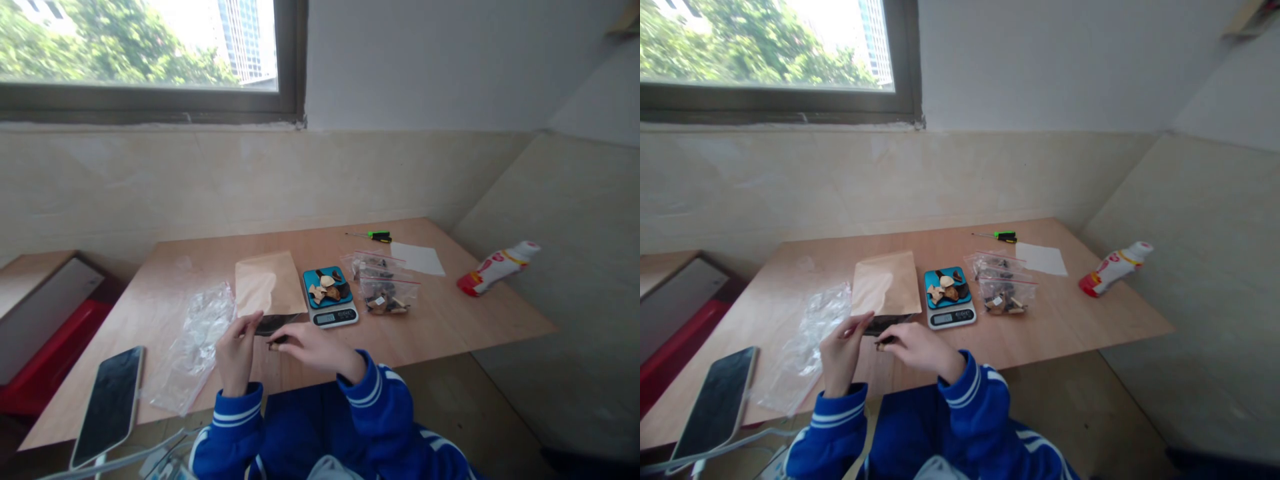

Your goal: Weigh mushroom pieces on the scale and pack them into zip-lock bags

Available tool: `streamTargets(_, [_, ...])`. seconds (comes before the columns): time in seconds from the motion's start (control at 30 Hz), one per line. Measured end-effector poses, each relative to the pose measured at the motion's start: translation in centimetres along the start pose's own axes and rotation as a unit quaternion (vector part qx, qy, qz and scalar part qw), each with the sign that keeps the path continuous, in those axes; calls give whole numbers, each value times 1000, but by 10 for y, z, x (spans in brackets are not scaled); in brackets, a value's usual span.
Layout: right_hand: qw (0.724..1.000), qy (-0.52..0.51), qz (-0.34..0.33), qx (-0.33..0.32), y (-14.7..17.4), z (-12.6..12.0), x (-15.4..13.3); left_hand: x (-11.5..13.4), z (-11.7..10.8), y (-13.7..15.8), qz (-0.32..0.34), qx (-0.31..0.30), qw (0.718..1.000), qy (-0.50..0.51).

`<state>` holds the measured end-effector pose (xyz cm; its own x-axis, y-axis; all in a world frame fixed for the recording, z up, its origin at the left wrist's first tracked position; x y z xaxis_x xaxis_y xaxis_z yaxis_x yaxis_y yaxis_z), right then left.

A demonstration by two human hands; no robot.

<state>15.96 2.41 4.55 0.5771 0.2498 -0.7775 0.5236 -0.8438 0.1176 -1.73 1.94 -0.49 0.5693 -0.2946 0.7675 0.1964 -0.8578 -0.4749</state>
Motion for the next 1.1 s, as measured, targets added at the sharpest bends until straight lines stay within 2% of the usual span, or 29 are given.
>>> streamTargets(0.07, [996, -84, 5, 7, 3, -31, 1, 0, -2, -1, 1, 10, 1000, -7])
streamTargets(0.13, [992, -118, 8, 36, 1, -56, 9, 0, -3, -1, -1, 16, 1000, -10])
streamTargets(0.27, [981, -112, 47, 151, -16, -81, 43, -1, -2, 0, -11, 17, 1000, 10])
streamTargets(0.37, [962, 33, 95, 253, -39, -79, 70, -1, -1, 1, -11, 13, 1000, 20])
streamTargets(0.43, [945, 152, 109, 267, -55, -72, 82, -1, -1, 1, -9, 8, 1000, 22])
streamTargets(0.5, [936, 215, 116, 255, -68, -64, 91, -2, -2, 2, -9, 6, 1000, 21])
streamTargets(0.7, [923, 268, 113, 252, -82, -54, 98, -6, -6, 2, -11, 9, 1000, 6])
streamTargets(0.9, [915, 261, 101, 289, -71, -67, 112, -6, -4, 2, -5, 7, 1000, 9])
streamTargets(1.1, [894, 245, 174, 334, -65, -87, 150, -6, -3, 4, -7, 7, 999, 34])
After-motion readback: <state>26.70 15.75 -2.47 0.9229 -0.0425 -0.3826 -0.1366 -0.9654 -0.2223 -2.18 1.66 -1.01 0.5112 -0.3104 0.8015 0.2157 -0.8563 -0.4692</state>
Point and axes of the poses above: each hand's wrist, its own y-axis away from the middle knuckle, its own z-axis out of the palm, x = y × z, the point moved 1 cm from there along -y, towards the middle knuckle, and after that the axes turned 15 degrees about z, right-handed, at the moved point
